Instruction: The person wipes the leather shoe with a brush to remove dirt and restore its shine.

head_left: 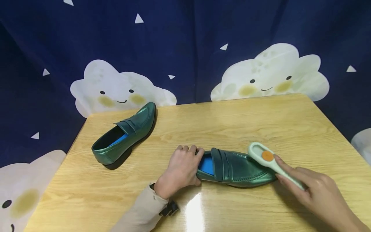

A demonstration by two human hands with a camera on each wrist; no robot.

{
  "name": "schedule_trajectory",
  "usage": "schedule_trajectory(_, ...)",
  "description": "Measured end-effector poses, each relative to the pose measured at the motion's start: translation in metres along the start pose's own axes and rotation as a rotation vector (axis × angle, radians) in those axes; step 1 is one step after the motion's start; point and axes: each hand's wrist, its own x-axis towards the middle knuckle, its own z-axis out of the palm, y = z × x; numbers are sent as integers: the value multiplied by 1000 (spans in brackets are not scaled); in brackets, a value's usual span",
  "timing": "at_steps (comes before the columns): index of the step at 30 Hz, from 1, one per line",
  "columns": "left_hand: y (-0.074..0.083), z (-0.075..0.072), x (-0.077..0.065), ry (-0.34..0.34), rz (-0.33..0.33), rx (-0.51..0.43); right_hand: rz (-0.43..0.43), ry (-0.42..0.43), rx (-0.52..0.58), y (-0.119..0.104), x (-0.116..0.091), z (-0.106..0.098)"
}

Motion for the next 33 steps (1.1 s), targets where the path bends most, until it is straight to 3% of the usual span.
schedule_trajectory(5, 2, 0, 0, 2, -8, -17, 42, -3, -60, 3, -3, 5)
schedule_trajectory(13, 0, -3, 0, -22, -27, -8, 42, -61, 102, -10, -6, 4)
schedule_trajectory(17, 2, -3, 0, -35, -45, 2, 122, 22, -25, -4, -5, 0)
schedule_trajectory(20, 4, -3, 0, -42, -59, 17, 167, 24, -98, -3, -6, 1)
schedule_trajectory(23, 5, -3, -1, -45, -72, 17, 152, -14, -92, -8, -9, 6)
schedule_trajectory(29, 5, -2, -2, -33, -82, 10, 101, -34, 53, -20, -9, 9)
schedule_trajectory(33, 6, -2, -3, -41, -86, 10, 163, 13, -62, -13, -8, 4)
